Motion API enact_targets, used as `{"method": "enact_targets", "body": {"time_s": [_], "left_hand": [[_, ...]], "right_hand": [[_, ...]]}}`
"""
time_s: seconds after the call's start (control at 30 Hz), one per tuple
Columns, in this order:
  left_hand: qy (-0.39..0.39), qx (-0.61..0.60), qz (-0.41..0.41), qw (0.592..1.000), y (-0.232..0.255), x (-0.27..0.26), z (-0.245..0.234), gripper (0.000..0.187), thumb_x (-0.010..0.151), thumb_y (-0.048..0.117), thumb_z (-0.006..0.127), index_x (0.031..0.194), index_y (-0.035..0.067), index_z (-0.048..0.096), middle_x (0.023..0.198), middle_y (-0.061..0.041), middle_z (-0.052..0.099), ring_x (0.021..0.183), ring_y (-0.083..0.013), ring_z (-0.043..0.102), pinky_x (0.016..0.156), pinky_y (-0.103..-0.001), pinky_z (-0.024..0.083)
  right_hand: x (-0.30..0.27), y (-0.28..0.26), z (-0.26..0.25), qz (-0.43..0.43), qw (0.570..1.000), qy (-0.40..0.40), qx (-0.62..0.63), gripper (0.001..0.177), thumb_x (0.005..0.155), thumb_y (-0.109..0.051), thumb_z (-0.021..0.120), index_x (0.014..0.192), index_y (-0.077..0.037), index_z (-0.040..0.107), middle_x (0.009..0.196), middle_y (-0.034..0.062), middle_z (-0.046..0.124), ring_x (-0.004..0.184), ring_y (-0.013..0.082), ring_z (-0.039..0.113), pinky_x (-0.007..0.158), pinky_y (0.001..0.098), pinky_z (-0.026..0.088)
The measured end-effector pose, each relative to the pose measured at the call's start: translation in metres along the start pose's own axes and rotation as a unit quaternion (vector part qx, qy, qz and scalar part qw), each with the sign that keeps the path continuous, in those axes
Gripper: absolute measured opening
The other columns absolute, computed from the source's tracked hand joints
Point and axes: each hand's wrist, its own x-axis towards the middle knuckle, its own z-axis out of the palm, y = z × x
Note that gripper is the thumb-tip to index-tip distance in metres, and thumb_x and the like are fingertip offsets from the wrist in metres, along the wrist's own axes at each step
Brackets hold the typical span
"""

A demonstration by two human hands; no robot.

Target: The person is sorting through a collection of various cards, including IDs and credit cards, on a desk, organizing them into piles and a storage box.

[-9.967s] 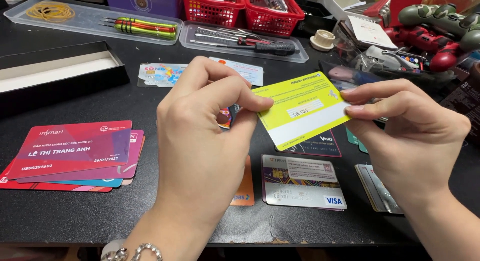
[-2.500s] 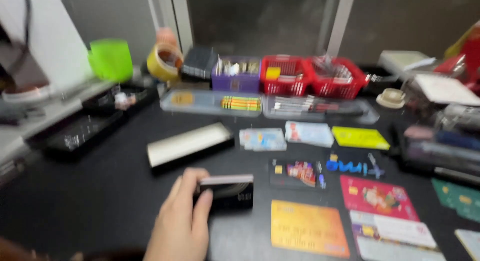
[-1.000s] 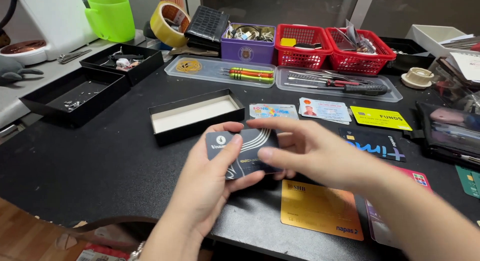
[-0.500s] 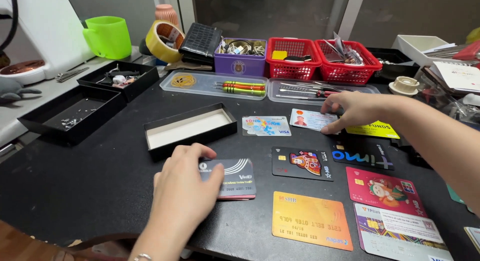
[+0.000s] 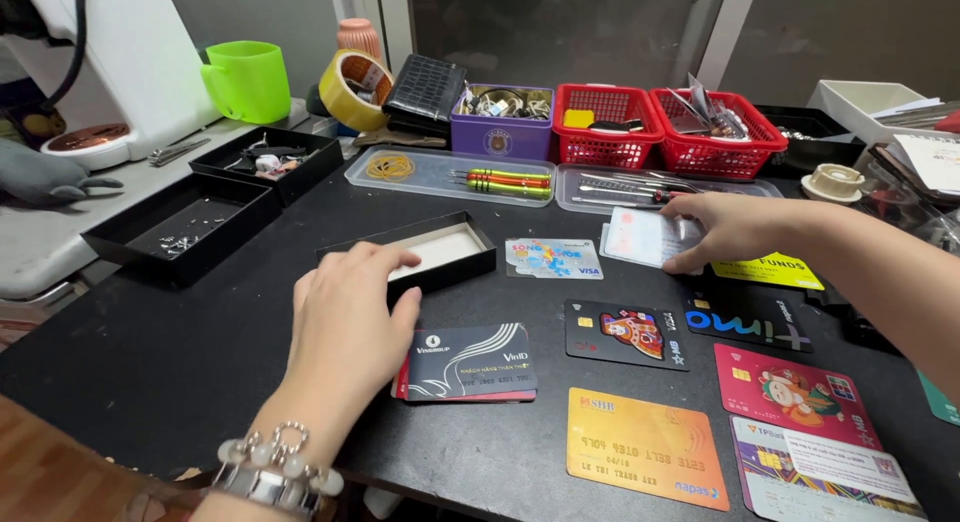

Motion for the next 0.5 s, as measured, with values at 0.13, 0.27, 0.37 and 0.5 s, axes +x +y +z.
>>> {"method": "enact_targets", "body": {"time_s": [0.13,0.27,0.37,0.5], "left_hand": [[-0.034,-0.014,-0.023,0.999,-0.011,0.007,-0.004,0.025,0.09,0.019,0.067,0.108,0.033,0.077,0.108,0.011,0.075,0.109,-0.0214,0.067,0.103,-0.044,0.041],[-0.042,-0.039,-0.035,0.998,-0.024,0.008,-0.013,0.025,0.089,0.013,0.067,0.096,0.032,0.082,0.103,0.013,0.08,0.105,-0.0167,0.07,0.107,-0.037,0.04],[-0.067,-0.127,-0.083,0.986,-0.029,0.009,-0.015,0.022,0.09,0.012,0.068,0.091,0.028,0.084,0.106,0.009,0.081,0.108,-0.0146,0.072,0.098,-0.031,0.052],[-0.057,-0.1,-0.071,0.991,-0.032,0.007,-0.013,0.021,0.088,0.016,0.07,0.092,0.031,0.085,0.11,0.012,0.081,0.112,-0.0175,0.071,0.102,-0.035,0.051]], "right_hand": [[0.012,0.002,-0.004,-0.001,1.0,-0.011,-0.023,0.088,0.072,-0.045,0.09,0.148,-0.022,0.052,0.153,-0.0006,0.051,0.135,0.0219,0.056,0.111,0.0344,0.044],[0.018,-0.001,-0.01,0.016,1.0,0.002,-0.007,0.111,0.075,-0.039,0.093,0.161,-0.019,0.026,0.168,0.0006,0.033,0.154,0.0218,0.036,0.127,0.0346,0.03],[0.017,-0.017,-0.034,-0.077,0.991,0.105,-0.028,0.028,0.091,-0.031,0.074,0.113,-0.013,0.077,0.104,0.0034,0.079,0.094,0.02,0.07,0.086,0.0344,0.051],[-0.031,-0.103,-0.056,-0.178,0.962,0.197,0.064,0.018,0.097,-0.023,0.071,0.103,-0.008,0.078,0.093,0.0051,0.076,0.085,0.0186,0.063,0.078,0.0354,0.048]]}}
